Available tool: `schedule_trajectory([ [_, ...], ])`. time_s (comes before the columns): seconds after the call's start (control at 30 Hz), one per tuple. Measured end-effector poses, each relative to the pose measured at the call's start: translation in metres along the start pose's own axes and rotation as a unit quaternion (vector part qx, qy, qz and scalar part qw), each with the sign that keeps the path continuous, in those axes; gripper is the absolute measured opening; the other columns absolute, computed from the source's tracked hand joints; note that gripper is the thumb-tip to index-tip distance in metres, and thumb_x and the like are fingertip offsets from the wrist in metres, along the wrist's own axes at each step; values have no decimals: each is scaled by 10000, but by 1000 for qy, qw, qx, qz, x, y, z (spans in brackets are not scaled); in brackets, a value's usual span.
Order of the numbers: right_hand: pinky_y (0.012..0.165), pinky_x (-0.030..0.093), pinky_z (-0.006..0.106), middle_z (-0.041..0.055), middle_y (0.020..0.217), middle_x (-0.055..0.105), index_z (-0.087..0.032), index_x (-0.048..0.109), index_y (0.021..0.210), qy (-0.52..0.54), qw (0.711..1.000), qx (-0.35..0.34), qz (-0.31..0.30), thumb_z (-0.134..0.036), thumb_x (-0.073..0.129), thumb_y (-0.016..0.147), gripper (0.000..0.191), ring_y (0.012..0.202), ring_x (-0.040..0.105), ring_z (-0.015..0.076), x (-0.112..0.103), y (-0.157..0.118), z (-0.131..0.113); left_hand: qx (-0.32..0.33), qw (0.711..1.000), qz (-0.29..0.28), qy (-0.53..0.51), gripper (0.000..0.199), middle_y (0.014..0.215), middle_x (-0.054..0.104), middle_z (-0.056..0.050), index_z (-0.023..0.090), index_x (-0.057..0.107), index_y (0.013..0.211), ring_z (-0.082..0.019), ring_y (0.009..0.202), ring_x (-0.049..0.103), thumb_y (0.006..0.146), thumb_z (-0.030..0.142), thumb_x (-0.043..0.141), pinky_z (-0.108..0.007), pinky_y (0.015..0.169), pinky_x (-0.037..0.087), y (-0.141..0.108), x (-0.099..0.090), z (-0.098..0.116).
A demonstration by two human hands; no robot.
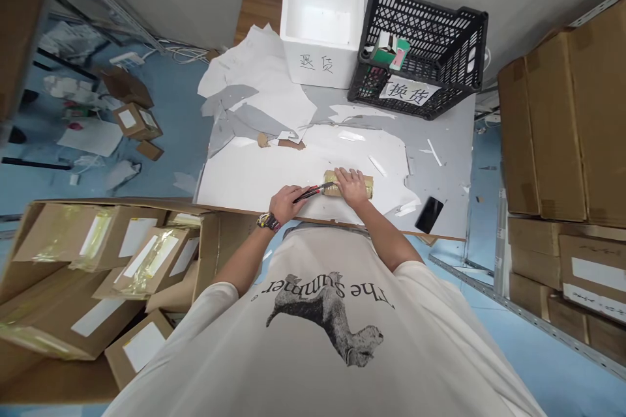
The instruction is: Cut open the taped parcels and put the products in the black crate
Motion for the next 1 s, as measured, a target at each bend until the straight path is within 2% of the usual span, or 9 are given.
schedule_trajectory([
  [0.13, 1393, 239, 573, 123, 1825, 548, -196, 506, 1806, 8, 1000, -2, -1, -393, 315, 1216, 650, 1620, 487, 401, 2, 0, 0, 10, 1000, -6, 13, 482, 1294, 794, -157, 344, 829, 1508, -373, 1146, 676, 1099, 544, 671, -463, 964, 556, 3, 1, -2],
  [0.33, 1387, 263, 570, 119, 1809, 570, -218, 486, 1821, 14, 1000, -4, -8, -391, 389, 1200, 651, 1610, 506, 390, 2, 1, 0, 22, 999, -13, 31, 515, 1319, 800, -167, 329, 815, 1532, -366, 1135, 676, 1118, 552, 602, -484, 1018, 549, 7, -2, -1],
  [0.53, 1385, 286, 526, 126, 1809, 568, -174, 533, 1790, 6, 1000, -8, -2, -374, 312, 1217, 646, 1599, 526, 370, 3, 1, 3, 88, 993, -60, 59, 524, 1301, 801, -183, 313, 820, 1529, -371, 1107, 666, 1132, 540, 563, -511, 1002, 538, 27, -13, 1],
  [0.67, 1352, 366, 559, 128, 1745, 641, -194, 583, 1760, 12, 998, -32, 44, -397, 335, 1224, 624, 1544, 594, 384, 11, 3, 8, 103, 987, -61, 107, 513, 1270, 803, -173, 314, 805, 1541, -356, 1082, 673, 1147, 507, 538, -507, 968, 548, 28, -21, -2],
  [0.8, 1308, 436, 570, 154, 1662, 711, -187, 660, 1699, 30, 993, -51, 104, -431, 336, 1238, 614, 1472, 659, 396, 19, 5, 15, 135, 970, -83, 182, 526, 1351, 797, -161, 311, 746, 1612, -347, 1097, 679, 1176, 438, 483, -522, 932, 562, 30, -16, 6],
  [1.0, 1290, 460, 562, 131, 1641, 731, -219, 692, 1670, 52, 990, -52, 119, -439, 340, 1246, 594, 1448, 674, 382, 25, 6, 19, 152, 966, -76, 194, 503, 1338, 803, -157, 329, 746, 1608, -333, 1081, 690, 1170, 416, 514, -502, 915, 557, 29, -26, 1],
])
Point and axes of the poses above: each hand's wrist, its own y-axis towards the middle knuckle, its own x-axis out of the palm, z = x × y, the point moved 6 cm from there along y, towards the middle knuckle
